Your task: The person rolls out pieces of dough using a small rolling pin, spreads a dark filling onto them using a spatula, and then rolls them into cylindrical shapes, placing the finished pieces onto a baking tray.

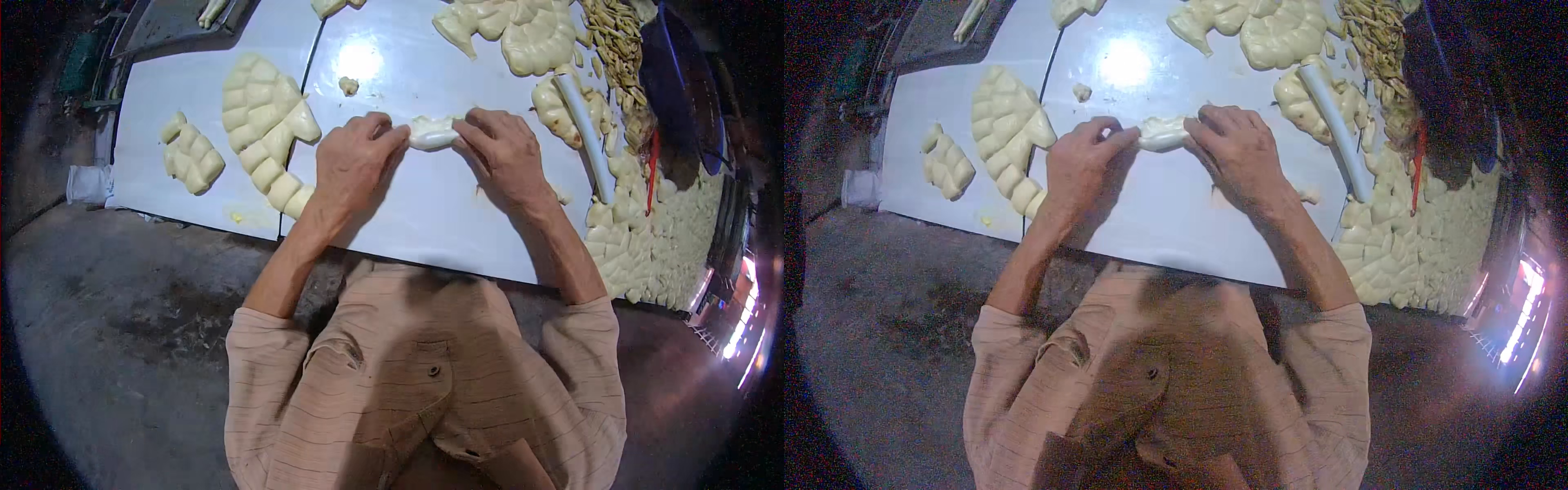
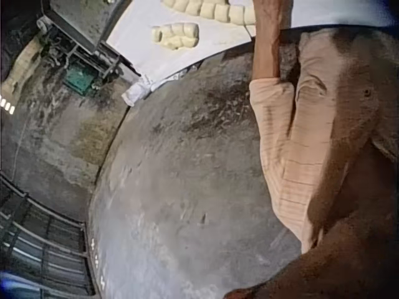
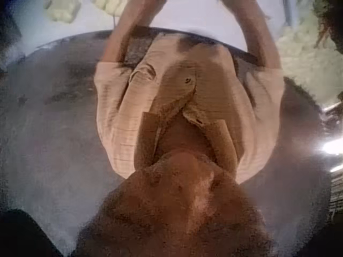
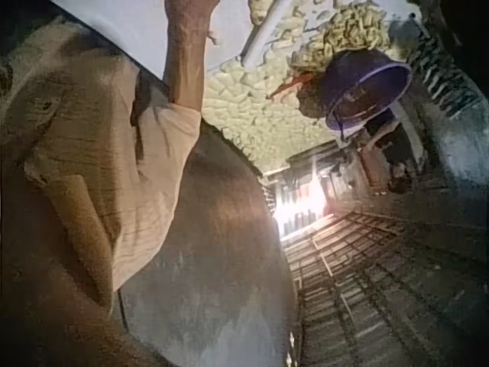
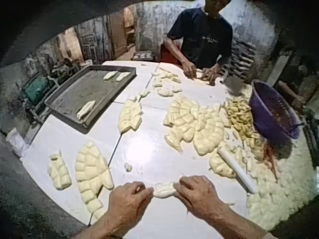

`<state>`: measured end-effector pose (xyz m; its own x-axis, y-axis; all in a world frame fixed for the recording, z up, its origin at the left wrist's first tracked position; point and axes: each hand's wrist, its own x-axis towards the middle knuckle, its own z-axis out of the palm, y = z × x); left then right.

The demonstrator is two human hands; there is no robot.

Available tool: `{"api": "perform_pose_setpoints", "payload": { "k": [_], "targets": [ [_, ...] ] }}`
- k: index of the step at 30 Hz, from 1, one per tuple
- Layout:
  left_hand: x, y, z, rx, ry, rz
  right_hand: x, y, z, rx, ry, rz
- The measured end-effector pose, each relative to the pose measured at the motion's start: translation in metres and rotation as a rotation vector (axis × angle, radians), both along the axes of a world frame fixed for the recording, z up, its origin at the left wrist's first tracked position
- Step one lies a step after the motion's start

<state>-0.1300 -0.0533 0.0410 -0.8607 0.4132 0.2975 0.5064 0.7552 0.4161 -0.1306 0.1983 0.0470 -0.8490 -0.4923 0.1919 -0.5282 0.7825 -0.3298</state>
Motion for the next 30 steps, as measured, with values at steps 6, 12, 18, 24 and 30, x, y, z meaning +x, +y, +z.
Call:
{"api": "perform_pose_setpoints", "payload": {
  "k": [6, 12, 18, 24, 30],
  "targets": [
    [-0.001, 0.003, -0.004, -0.037, 0.035, -0.096, 0.000, 0.002, -0.011, -0.053, 0.123, 0.100],
    [-0.009, 0.002, -0.002, 0.012, 0.026, 0.028, -0.004, 0.001, 0.004, -0.109, 0.048, 0.097],
    [-0.020, 0.007, 0.000, -0.060, 0.029, 0.055, -0.021, 0.002, -0.004, -0.041, 0.005, 0.000],
    [-0.019, 0.011, 0.002, -0.037, -0.047, -0.082, -0.016, -0.002, -0.011, -0.085, 0.099, 0.069],
    [-0.037, 0.007, 0.004, 0.022, -0.201, 0.028, -0.034, -0.004, 0.008, -0.141, -0.144, -0.044]
  ]
}}
